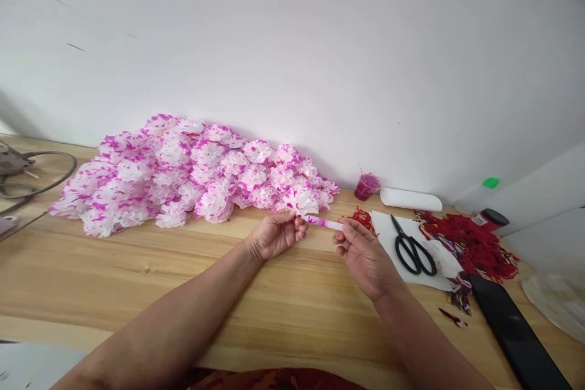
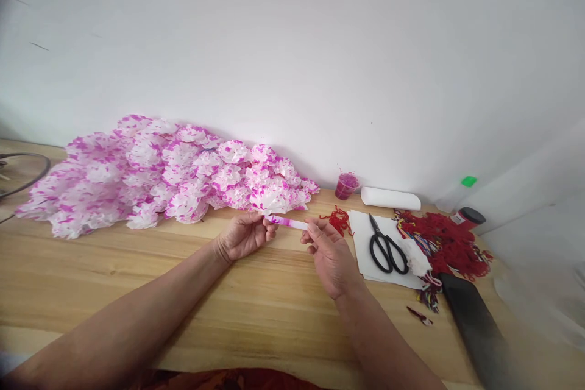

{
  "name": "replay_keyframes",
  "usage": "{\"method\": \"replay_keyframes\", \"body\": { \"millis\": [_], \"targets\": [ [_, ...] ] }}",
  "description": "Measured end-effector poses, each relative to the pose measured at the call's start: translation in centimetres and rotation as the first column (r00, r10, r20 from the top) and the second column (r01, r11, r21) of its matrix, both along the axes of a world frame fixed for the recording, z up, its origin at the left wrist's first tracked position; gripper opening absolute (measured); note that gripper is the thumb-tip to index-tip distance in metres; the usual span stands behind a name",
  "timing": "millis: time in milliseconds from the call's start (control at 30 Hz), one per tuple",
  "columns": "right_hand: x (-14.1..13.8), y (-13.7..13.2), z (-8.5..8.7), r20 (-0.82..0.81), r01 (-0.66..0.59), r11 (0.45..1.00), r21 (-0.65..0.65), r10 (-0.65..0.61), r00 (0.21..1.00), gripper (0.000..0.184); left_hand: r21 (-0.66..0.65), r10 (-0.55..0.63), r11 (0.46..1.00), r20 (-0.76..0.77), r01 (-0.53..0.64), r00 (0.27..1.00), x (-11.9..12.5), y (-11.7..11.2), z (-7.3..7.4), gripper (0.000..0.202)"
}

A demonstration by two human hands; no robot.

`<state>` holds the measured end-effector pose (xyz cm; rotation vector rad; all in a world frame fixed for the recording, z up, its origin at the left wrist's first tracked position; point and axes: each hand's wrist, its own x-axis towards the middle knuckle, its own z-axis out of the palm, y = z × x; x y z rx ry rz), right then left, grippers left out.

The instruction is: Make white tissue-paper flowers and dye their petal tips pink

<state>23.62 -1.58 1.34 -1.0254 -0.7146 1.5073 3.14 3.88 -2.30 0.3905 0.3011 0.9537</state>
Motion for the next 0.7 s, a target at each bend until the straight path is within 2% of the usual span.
{"method": "replay_keyframes", "body": {
  "millis": [233, 500, 700],
  "targets": [
    [0.60, 0.27, 0.52, -0.076, 0.027, 1.000, 0.006, -0.027, 0.997, 0.029, 0.037, -0.022, 0.999, 0.013, 0.021, 1.000, -0.01, -0.13, 0.27, 0.011],
    [0.15, 0.00, -0.38, -0.079, 0.004, 0.999, -0.040, -0.007, 0.997, 0.029, 0.055, -0.021, 0.998, 0.007, 0.020, 1.000, -0.13, -0.23, -0.01, 0.013],
    [0.67, 0.18, 0.06, -0.136, 0.014, 1.000, -0.010, -0.015, 0.991, 0.025, 0.073, -0.021, 0.997, -0.005, 0.021, 1.000, -0.20, -0.26, 0.05, 0.012]
  ]
}}
